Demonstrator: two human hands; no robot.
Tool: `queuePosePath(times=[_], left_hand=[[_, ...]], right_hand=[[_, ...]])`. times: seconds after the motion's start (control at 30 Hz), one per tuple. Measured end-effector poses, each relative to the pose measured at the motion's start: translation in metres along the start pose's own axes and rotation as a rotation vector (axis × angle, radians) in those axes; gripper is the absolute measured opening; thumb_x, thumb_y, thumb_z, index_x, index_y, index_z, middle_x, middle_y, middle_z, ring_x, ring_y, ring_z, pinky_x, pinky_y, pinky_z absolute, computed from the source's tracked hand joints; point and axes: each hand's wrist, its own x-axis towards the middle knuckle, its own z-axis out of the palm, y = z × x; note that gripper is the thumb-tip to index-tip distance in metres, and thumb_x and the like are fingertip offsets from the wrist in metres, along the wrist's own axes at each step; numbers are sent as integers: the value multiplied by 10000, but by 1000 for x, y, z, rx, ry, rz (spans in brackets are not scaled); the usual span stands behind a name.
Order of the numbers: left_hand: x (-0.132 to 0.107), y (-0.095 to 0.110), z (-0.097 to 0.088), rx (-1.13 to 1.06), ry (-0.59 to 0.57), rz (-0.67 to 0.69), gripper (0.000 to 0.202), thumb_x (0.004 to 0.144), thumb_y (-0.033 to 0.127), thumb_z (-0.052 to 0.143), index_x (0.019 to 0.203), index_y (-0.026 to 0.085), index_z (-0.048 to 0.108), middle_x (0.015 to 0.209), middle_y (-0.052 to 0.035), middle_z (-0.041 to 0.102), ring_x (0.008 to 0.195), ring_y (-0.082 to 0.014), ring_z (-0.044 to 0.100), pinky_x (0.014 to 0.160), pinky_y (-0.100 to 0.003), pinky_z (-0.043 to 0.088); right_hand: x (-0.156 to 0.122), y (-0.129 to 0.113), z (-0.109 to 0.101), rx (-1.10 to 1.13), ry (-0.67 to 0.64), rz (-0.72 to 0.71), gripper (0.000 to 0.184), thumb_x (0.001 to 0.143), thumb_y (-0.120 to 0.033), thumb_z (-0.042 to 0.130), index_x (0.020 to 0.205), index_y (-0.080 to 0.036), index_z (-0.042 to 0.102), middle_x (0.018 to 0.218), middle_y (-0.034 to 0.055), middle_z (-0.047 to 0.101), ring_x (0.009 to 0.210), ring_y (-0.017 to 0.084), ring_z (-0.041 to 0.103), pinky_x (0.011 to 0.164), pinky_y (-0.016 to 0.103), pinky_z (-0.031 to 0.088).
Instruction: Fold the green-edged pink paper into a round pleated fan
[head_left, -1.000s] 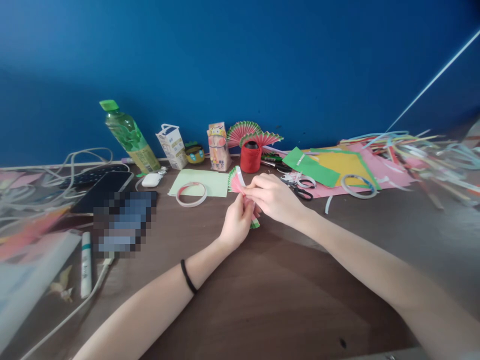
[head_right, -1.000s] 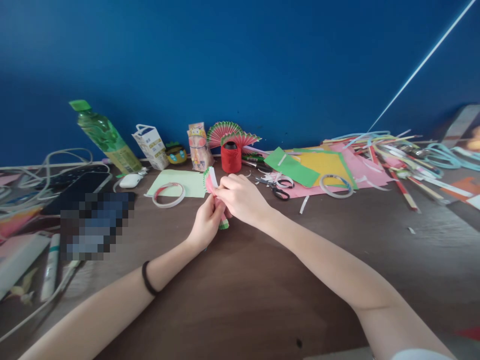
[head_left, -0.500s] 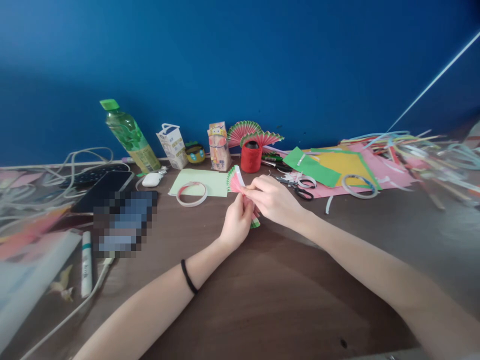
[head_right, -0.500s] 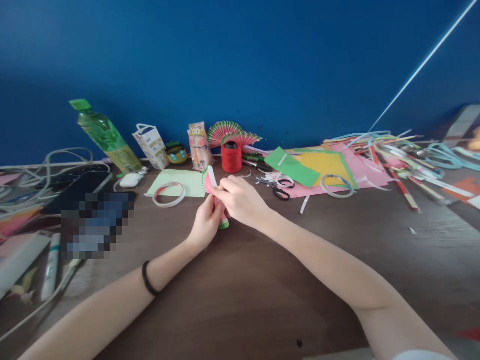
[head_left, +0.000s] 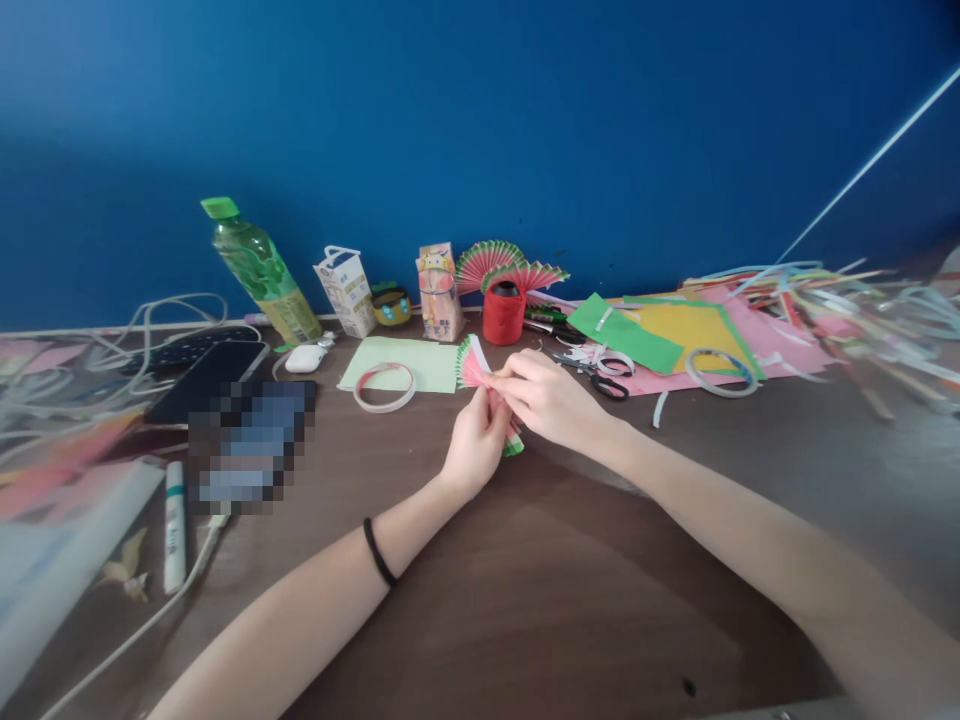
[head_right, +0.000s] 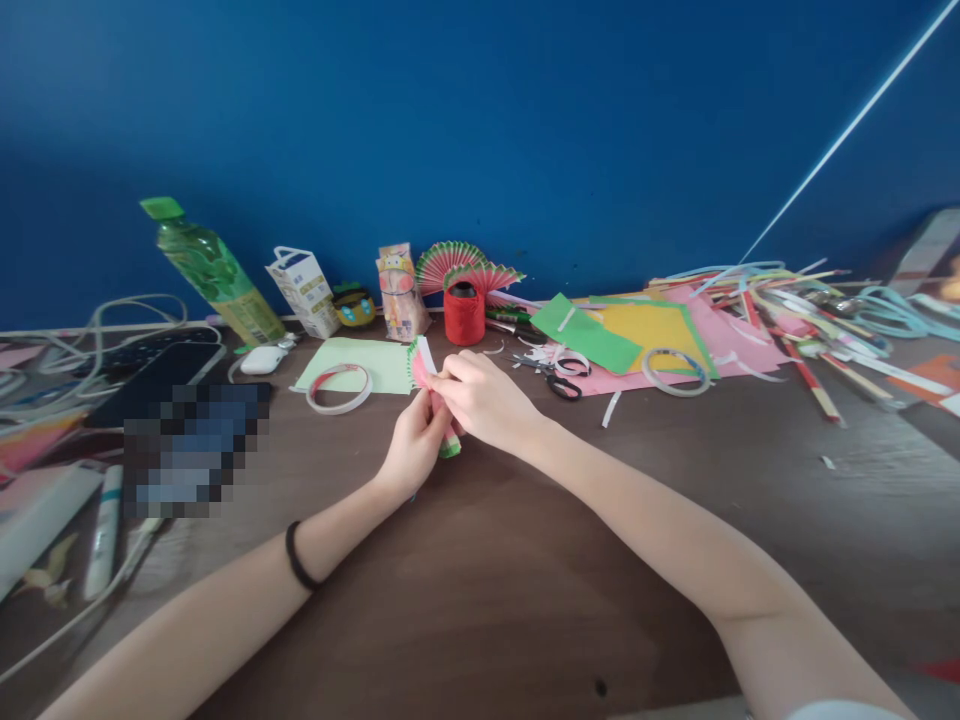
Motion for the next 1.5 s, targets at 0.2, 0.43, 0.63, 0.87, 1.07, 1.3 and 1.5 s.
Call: queuePosePath(times=[0.2,0.43,0.63,0.87,1.07,1.3,1.5], left_hand=[[0,-2,0,-21,-32,-1,152,849,298,424,751,182,440,675,12,593,554,-88,536,568,-214,420],[-1,1,0,24,-39,18,131,850,250,408,734,189,411,641,28,560,540,-83,531,541,-204,408],[-2,1,0,38,-32,31,117,842,231,405,732,191,403,634,32,562,525,-79,521,523,-198,386],[-1,2,0,53,-4,31,124,832,218,414,712,193,395,615,37,541,522,-80,507,514,-196,369],[-1,1,0,57,14,18,136,832,231,426,704,190,400,613,40,525,525,-80,486,513,-197,354],[-2,2,1,47,-11,19,157,846,249,414,702,187,410,601,39,515,518,-82,482,512,-204,355],[-1,3,0,-12,-46,-21,192,862,308,401,728,180,447,637,29,527,549,-87,472,560,-213,373]], right_hand=[[1,4,-3,78,-20,-10,293,909,-193,381,959,-144,665,746,70,549,710,166,450,643,303,409],[-1,4,-3,4,-6,-51,316,897,-154,362,901,-116,675,740,90,550,702,177,441,633,320,400],[-3,4,1,16,35,-51,329,906,-162,341,940,-117,665,741,88,547,705,181,435,645,332,406],[-3,4,3,32,51,-46,318,908,-172,348,979,-126,655,749,84,551,709,180,436,666,339,420],[-3,4,4,18,62,-67,312,906,-162,353,980,-96,650,747,91,551,713,181,439,660,333,424],[-3,6,4,36,72,-59,276,881,-137,403,959,-106,666,744,88,569,718,183,472,661,336,441],[0,9,0,210,81,59,238,868,-154,461,969,-156,676,800,70,637,752,169,560,676,317,487]])
